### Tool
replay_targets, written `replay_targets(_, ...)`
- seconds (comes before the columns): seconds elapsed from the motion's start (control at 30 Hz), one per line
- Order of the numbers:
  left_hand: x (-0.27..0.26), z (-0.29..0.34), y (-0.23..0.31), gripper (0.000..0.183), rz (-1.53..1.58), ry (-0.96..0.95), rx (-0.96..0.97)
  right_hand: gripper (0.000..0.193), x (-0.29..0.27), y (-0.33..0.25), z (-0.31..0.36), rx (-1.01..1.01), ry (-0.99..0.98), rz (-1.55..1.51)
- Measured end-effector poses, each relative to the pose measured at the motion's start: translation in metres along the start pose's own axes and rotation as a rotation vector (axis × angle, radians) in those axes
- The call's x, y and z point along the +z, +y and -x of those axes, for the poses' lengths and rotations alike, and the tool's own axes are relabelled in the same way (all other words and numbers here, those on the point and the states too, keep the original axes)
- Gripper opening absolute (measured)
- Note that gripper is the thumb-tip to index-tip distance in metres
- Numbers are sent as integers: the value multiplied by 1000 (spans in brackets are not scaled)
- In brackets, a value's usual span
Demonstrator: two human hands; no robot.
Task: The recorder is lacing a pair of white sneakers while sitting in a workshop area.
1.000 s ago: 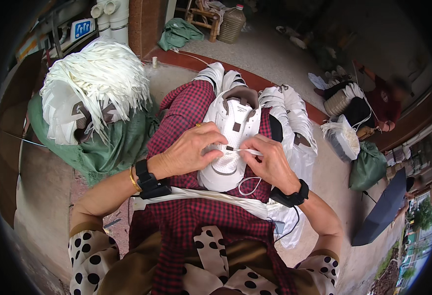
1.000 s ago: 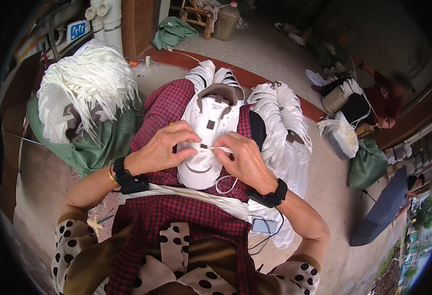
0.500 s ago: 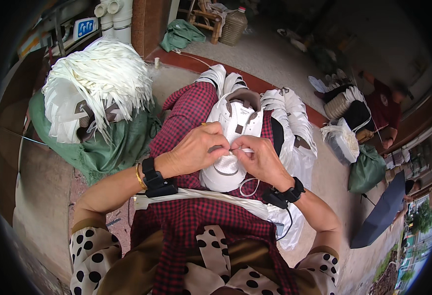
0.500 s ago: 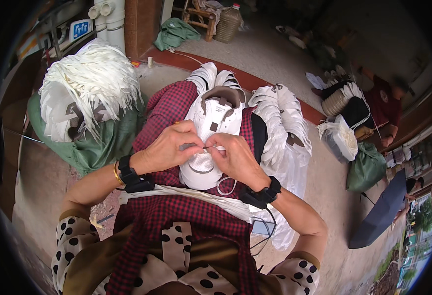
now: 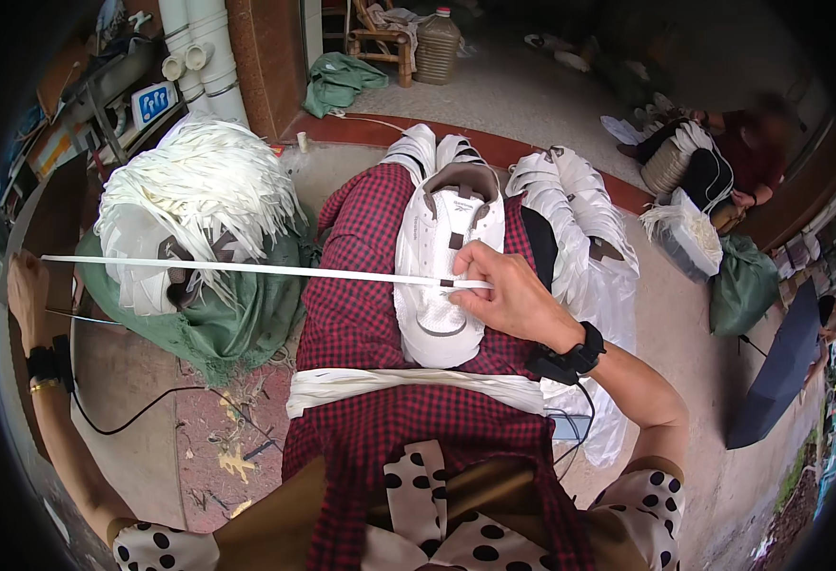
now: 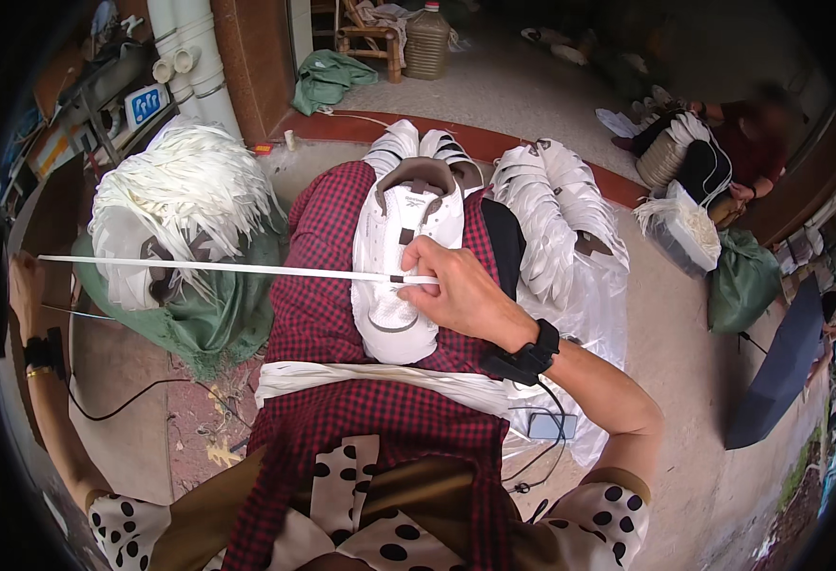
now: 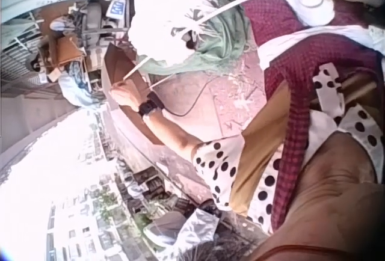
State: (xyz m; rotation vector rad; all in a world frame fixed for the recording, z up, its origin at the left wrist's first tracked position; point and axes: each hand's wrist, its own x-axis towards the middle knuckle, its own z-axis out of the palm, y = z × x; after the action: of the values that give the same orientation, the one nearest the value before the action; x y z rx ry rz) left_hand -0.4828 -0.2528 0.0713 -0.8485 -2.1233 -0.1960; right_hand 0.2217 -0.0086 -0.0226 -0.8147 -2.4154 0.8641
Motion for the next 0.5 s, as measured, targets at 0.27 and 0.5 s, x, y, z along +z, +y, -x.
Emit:
replay_targets(0.27,-78,64,244,25,1124,-39,358,24,-11,0,27,79,14,41)
replay_targets(0.5,-165,195,448,29,1556,-670,756,16,-14,9,43,-58,135,296)
